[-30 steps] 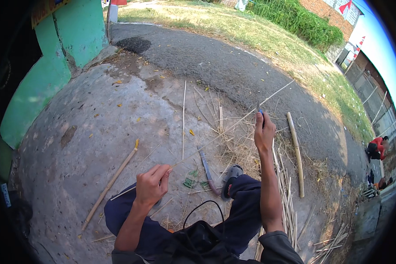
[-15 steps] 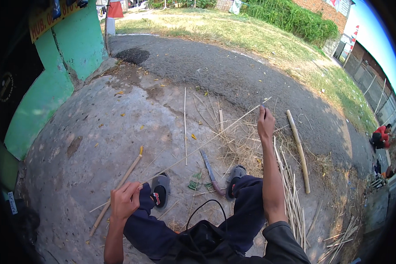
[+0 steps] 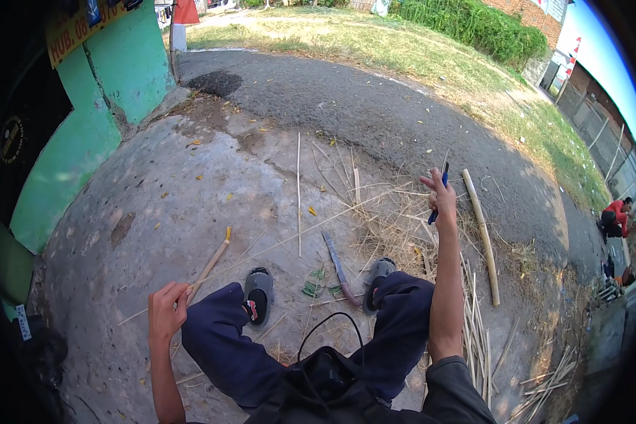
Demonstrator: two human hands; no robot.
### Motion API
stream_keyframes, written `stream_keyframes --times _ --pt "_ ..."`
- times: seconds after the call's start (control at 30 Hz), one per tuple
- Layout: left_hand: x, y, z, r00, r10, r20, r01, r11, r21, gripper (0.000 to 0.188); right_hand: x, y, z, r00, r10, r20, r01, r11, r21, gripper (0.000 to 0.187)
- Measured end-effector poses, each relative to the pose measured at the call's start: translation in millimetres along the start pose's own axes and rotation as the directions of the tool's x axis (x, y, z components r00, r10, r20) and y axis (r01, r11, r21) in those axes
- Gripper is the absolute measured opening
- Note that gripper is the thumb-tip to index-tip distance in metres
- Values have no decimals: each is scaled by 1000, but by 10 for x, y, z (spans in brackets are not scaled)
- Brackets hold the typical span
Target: The person scrapes and trims a long bamboo strip using a utility knife, periodically bending and feeling the strip by hand.
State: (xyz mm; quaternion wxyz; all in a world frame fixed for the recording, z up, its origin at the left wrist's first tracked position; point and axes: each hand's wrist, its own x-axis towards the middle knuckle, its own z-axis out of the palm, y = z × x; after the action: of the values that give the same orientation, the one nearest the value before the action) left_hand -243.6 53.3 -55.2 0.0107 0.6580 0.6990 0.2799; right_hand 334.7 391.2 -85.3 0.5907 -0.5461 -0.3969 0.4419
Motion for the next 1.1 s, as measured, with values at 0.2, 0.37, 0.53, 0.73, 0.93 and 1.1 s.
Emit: stream_keyframes --times 0.2,0.37,0.53,0.73,0.93,1.1 --pt "53 18 0 998 54 41 -54 999 -7 7 -27 15 -146 976 -56 209 115 952 -283 49" --pt "123 -111 -109 997 75 -20 -74 997 34 7 -111 41 -209 855 -50 516 292 869 -400 32" --pt "319 -163 -345 999 49 19 -52 975 214 22 -238 -62 -184 843 -104 529 351 850 -393 21" --pt "674 892 -243 979 200 -40 -184 952 243 61 -682 -331 273 871 -257 419 426 819 -383 13" --pt "1167 1713 589 957 289 5 -288 957 -7 40 -784 -174 615 813 -439 382 535 821 -197 10" --pt "1380 1588 937 946 310 92 -300 948 -111 17 -732 -207 565 801 -439 408 538 826 -168 10"
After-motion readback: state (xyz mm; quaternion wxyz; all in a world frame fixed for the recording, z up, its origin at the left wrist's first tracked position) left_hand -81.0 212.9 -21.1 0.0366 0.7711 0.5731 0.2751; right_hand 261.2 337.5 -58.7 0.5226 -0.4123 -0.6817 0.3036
